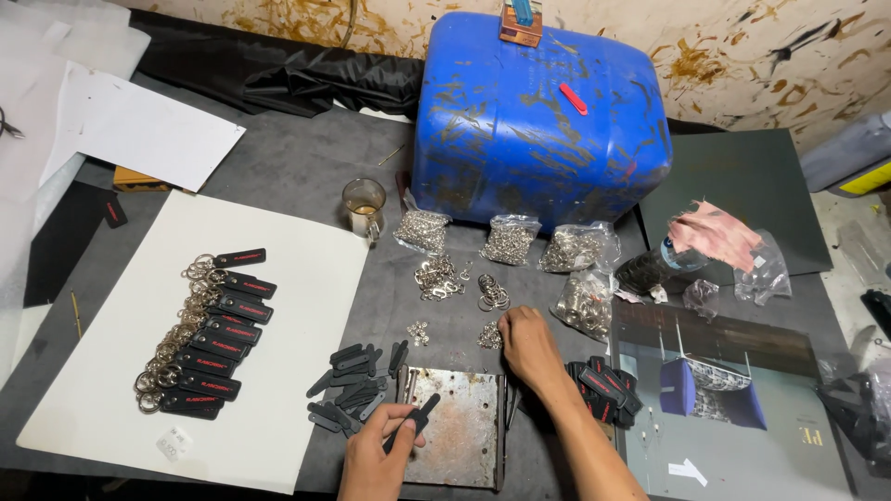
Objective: Assembling metal chains to plastic tags using a hammer and a jig to create keychains
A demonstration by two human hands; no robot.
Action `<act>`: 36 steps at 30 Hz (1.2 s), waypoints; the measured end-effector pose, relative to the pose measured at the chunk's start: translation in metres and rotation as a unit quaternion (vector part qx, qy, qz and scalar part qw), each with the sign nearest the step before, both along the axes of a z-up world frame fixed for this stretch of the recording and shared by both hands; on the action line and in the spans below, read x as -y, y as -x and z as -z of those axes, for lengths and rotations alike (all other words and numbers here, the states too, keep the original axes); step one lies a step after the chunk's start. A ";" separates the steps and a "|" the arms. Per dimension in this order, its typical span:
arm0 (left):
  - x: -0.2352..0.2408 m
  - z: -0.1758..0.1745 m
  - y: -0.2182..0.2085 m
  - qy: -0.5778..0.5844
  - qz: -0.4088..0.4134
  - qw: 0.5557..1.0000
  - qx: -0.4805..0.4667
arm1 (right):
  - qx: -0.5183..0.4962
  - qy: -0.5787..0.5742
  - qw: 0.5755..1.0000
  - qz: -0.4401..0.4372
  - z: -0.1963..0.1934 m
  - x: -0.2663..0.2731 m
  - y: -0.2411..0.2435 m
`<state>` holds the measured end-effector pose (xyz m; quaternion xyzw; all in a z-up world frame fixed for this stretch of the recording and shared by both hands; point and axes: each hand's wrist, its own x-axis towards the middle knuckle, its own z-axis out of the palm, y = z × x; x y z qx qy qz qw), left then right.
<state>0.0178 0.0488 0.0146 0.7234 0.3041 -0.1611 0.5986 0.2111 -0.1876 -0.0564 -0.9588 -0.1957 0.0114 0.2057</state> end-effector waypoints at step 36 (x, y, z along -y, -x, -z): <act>0.042 0.019 0.018 -0.060 0.033 0.985 0.157 | -0.150 -0.528 0.830 0.098 -0.046 -0.054 0.192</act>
